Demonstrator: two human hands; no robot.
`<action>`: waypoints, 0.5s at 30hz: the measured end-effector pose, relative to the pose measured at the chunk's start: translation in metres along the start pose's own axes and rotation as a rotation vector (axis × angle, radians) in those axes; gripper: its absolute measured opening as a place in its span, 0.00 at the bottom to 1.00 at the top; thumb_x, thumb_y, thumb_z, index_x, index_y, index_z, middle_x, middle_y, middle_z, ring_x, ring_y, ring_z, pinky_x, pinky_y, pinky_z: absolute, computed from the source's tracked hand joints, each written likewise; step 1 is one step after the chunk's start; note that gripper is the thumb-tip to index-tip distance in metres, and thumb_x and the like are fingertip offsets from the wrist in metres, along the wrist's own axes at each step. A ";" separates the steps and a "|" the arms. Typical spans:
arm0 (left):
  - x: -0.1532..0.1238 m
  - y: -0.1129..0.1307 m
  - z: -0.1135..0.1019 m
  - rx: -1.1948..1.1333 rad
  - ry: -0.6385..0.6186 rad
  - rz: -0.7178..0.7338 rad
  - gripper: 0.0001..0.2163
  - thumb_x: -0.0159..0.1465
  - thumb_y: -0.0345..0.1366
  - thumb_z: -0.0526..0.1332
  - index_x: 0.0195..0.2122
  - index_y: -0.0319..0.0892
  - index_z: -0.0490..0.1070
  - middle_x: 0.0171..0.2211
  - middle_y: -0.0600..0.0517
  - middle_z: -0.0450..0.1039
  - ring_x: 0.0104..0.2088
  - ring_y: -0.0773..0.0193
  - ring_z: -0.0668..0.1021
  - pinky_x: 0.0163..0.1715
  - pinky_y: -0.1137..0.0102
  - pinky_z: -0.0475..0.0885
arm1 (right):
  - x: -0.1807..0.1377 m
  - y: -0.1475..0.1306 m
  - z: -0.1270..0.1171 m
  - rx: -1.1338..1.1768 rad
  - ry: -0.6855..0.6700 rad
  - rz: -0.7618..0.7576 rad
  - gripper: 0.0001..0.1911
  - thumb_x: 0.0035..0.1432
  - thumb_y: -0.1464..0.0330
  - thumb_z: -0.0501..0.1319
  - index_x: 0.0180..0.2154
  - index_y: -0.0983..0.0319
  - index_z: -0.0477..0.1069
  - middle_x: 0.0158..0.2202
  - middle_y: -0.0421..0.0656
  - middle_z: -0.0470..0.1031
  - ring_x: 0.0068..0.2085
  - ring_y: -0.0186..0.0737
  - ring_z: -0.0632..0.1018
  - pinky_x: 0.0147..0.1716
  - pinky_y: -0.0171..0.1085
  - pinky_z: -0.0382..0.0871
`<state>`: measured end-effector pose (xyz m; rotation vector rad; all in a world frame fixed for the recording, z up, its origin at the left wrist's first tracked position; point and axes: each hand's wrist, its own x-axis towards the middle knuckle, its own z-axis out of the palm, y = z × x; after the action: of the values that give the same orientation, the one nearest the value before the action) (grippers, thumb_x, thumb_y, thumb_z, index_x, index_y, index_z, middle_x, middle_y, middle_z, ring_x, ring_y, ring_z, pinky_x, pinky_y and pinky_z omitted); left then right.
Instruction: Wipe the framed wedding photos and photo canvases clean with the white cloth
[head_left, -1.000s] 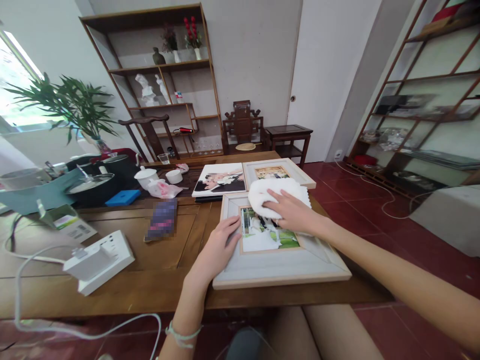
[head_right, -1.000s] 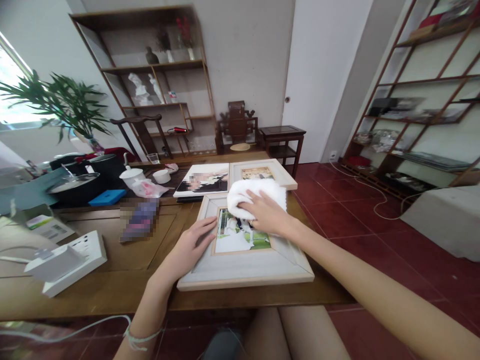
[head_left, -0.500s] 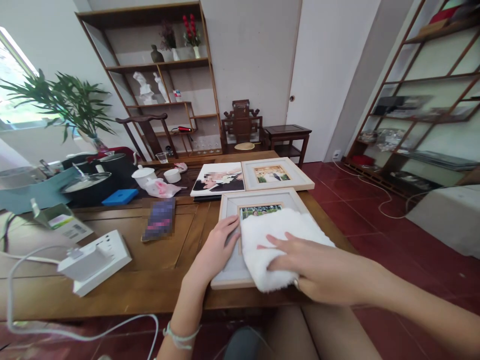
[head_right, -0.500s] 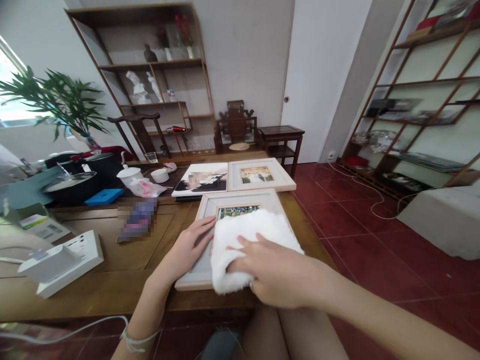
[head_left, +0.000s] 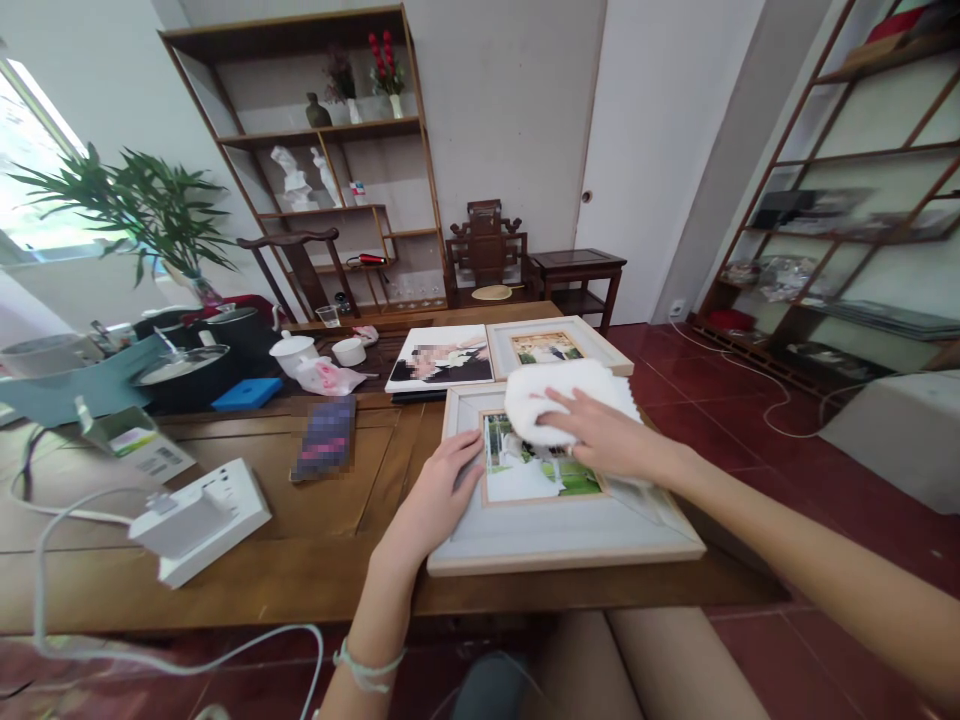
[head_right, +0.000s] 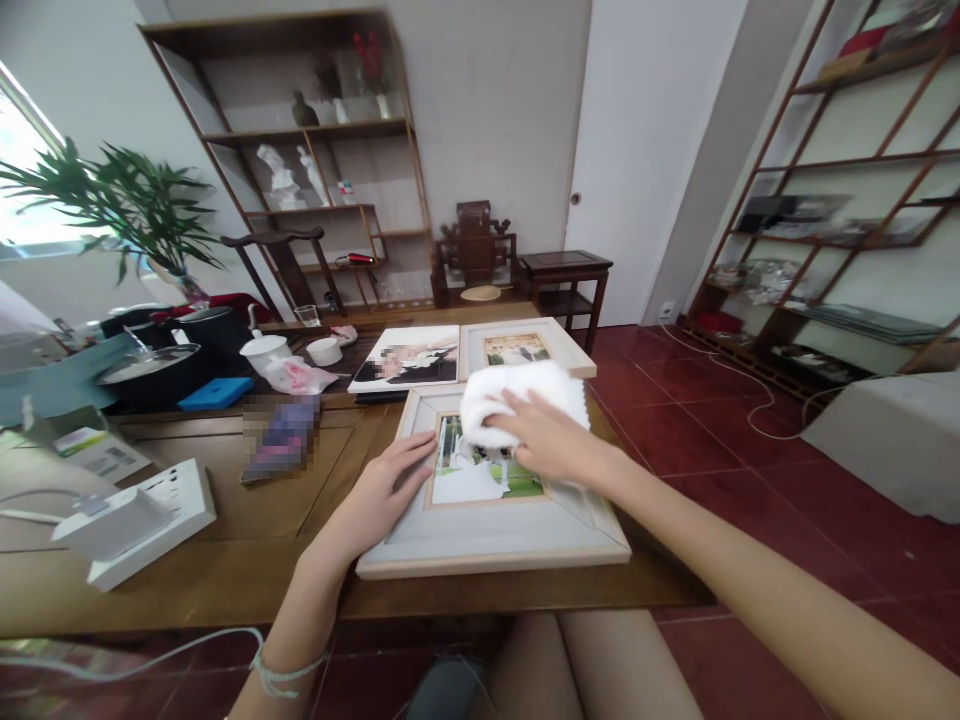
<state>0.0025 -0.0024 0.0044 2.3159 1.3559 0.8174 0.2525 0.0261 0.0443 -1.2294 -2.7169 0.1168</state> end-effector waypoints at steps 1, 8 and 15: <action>0.000 0.000 0.000 -0.003 0.002 0.000 0.16 0.65 0.35 0.52 0.53 0.42 0.69 0.57 0.46 0.65 0.58 0.57 0.67 0.59 0.58 0.61 | 0.009 0.011 0.000 -0.045 0.037 0.051 0.32 0.48 0.80 0.49 0.55 0.61 0.63 0.62 0.48 0.60 0.65 0.49 0.50 0.60 0.55 0.47; -0.001 -0.001 0.001 -0.014 0.000 -0.020 0.17 0.65 0.35 0.52 0.53 0.38 0.68 0.58 0.44 0.65 0.58 0.58 0.67 0.59 0.60 0.60 | 0.047 0.012 0.009 -0.089 0.055 0.107 0.32 0.49 0.81 0.48 0.56 0.62 0.63 0.63 0.50 0.57 0.64 0.61 0.49 0.55 0.68 0.45; 0.000 -0.001 0.001 -0.025 0.037 0.018 0.16 0.65 0.32 0.51 0.52 0.41 0.69 0.56 0.45 0.67 0.56 0.57 0.69 0.58 0.57 0.61 | -0.007 -0.064 0.000 0.107 -0.250 -0.107 0.34 0.47 0.82 0.48 0.56 0.59 0.64 0.65 0.46 0.52 0.64 0.59 0.50 0.54 0.66 0.53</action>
<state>0.0027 -0.0020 0.0028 2.3079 1.3348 0.8820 0.2097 -0.0213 0.0519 -1.1040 -2.9351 0.4240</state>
